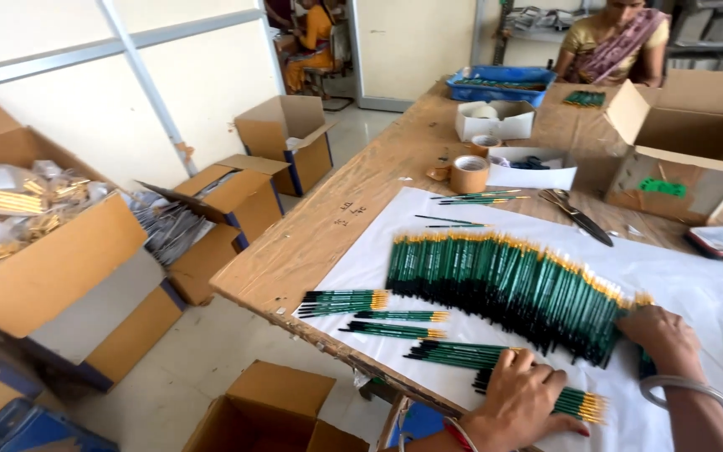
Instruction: The recorder groups and sorts a large quantity of green paintbrushes into bundles on a paper-covered table.
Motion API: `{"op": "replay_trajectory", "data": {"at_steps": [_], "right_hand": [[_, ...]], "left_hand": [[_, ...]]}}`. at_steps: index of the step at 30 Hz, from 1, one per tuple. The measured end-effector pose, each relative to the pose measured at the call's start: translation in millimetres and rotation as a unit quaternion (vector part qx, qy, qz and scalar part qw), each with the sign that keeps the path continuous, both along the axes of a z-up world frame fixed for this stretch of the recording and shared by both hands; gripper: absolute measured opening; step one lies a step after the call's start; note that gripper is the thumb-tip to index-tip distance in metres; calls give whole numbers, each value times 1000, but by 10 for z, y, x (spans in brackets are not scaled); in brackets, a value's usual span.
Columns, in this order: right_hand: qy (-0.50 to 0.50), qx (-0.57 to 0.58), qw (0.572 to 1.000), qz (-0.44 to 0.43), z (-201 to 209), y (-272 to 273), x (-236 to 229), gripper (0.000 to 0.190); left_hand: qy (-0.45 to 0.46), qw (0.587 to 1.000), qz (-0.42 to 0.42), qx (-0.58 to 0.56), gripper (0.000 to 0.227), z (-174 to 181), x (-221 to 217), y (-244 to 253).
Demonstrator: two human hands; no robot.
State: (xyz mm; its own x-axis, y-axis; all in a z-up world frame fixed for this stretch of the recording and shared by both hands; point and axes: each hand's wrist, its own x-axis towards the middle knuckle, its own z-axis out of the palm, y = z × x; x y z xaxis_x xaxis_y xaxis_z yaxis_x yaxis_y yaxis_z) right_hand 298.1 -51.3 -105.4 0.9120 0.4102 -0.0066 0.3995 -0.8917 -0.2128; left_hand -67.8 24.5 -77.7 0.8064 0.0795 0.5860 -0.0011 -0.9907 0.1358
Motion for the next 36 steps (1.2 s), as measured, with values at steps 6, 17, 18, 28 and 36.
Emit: {"op": "replay_trajectory", "data": {"at_steps": [6,17,18,28,36], "right_hand": [[17,-23,999,-30,-136,-5,155,58],[-55,65,996,-39,-800,-132,684,48],[-53,64,996,-40,-615,-192,584,48],[165,634,716,242,1024,-1554,-2026,12],[217,555,787,158,262,-1594,-2605,25]], "left_hand": [[1,1000,-12,-21,67,-257,120,25],[0,1000,5,-16,49,-112,51,-20],[2,1000,4,-17,49,-115,50,-12],[27,999,-13,-27,47,-5,117,-27],[-13,906,-241,-347,40,576,231,-227]]}}
